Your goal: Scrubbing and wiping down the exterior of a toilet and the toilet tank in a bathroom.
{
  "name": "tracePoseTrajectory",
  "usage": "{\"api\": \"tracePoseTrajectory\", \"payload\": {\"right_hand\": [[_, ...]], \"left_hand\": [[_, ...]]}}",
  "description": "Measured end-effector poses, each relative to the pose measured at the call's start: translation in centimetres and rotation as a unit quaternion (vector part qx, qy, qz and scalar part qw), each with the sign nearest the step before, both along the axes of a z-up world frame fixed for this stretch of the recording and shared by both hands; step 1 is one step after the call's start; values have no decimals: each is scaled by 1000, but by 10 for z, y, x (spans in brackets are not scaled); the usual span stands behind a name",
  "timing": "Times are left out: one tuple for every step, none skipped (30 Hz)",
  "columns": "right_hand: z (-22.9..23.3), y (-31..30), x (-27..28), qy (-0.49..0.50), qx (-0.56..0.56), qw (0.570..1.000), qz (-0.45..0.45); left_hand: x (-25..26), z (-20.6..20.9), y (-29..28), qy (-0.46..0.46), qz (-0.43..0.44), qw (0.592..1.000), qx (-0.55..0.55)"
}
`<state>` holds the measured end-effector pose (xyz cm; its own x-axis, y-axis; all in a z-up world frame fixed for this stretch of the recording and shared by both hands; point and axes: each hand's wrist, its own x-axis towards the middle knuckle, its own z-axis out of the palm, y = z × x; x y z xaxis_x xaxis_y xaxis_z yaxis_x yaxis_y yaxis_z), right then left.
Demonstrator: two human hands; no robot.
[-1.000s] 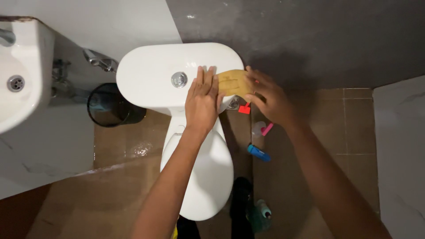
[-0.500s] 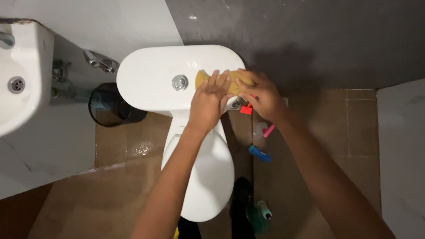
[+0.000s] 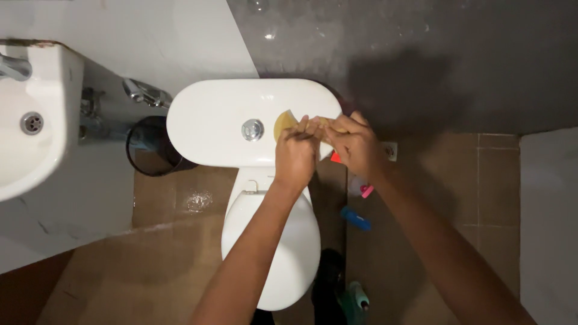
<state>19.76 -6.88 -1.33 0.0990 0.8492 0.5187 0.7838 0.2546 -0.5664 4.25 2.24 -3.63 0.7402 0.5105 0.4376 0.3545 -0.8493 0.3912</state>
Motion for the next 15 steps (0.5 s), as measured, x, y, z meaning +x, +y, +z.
{"api": "tracePoseTrajectory", "payload": {"right_hand": [[-1, 3, 0, 0, 1, 1000, 2], [-2, 7, 1, -4, 0, 1000, -5], [-3, 8, 2, -9, -2, 1000, -13], [-6, 11, 3, -10, -3, 1000, -13], [-10, 14, 4, -12, -1, 1000, -24], [-13, 17, 4, -15, 1, 999, -34], [-14, 23, 4, -16, 2, 999, -33], [-15, 28, 5, -12, 10, 999, -46], [-17, 31, 5, -10, 15, 998, -61], [-19, 32, 8, -12, 13, 998, -63], [-20, 31, 8, -14, 15, 998, -65], [-22, 31, 8, -16, 17, 997, -68], [-19, 28, 6, -17, 18, 997, -70], [-16, 25, 4, -19, 13, 997, -72], [-13, 23, 1, -21, 9, 997, -74]], "left_hand": [[2, -1, 2, 0, 2, 1000, 1], [4, -2, 3, -3, 7, 1000, 6], [6, -4, 3, -7, 11, 1000, 10], [10, -4, 7, -7, 11, 1000, 9], [14, -4, 10, -4, 9, 1000, 5], [16, -4, 13, -1, 8, 1000, 0], [20, -4, 16, -1, 9, 1000, 1], [24, -4, 19, 1, 22, 1000, 13], [28, -5, 20, 3, 33, 999, 23], [30, -6, 21, 2, 32, 999, 22], [29, -6, 21, -1, 38, 999, 28], [28, -5, 21, -4, 45, 998, 33], [28, -6, 19, -6, 43, 998, 34], [28, -6, 18, -8, 49, 998, 27], [28, -5, 18, -9, 56, 998, 22]]}}
